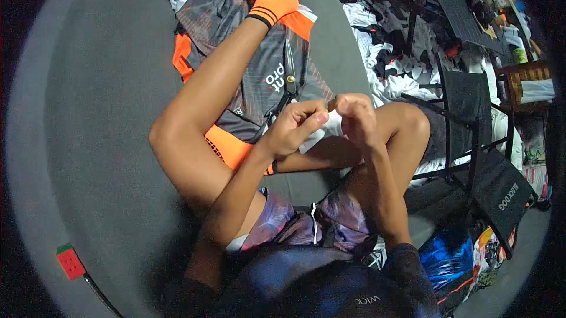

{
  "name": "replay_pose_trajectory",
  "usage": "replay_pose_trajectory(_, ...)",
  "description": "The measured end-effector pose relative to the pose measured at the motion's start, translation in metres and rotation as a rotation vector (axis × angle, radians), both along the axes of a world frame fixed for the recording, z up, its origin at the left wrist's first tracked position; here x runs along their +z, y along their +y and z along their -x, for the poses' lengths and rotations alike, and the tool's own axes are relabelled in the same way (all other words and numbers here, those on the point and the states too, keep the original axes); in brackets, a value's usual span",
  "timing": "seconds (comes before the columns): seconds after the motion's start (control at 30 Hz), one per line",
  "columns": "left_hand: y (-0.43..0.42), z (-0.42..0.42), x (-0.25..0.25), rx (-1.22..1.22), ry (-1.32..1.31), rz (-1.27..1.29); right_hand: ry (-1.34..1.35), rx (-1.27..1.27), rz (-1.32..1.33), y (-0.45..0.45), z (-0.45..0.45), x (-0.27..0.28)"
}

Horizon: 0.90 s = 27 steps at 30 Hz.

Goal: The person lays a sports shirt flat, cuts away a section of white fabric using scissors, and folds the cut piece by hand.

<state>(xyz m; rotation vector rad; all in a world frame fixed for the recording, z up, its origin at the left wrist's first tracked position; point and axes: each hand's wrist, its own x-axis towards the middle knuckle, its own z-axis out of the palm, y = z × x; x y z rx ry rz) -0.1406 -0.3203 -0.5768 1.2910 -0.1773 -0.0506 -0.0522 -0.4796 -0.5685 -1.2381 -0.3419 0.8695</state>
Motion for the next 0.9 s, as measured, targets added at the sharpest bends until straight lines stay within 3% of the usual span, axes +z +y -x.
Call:
replay_pose_trajectory(0.1, -0.001, 0.003, 0.006, 0.013, -0.036, -0.005, -0.258, 0.045, -0.194, 0.007, 0.001, -0.012)
replay_pose_trajectory(0.23, 0.008, 0.001, 0.005, 0.060, 0.000, -0.039, -0.366, 0.172, -0.110, 0.005, 0.001, 0.003)
replay_pose_trajectory(0.53, 0.002, -0.003, -0.005, 0.086, -0.052, 0.043, -0.279, 0.147, -0.052, 0.003, 0.002, 0.001)
replay_pose_trajectory(0.67, -0.003, -0.002, -0.008, 0.093, -0.007, -0.096, -0.349, 0.072, -0.039, 0.002, -0.001, -0.006)
replay_pose_trajectory(0.8, 0.013, 0.002, 0.010, 0.324, 0.017, 0.043, -0.346, 0.049, -0.008, 0.010, -0.001, -0.009)
replay_pose_trajectory(0.9, 0.038, 0.004, 0.012, 0.462, 0.012, 0.204, -0.784, 0.207, 0.403, -0.001, -0.017, -0.011)
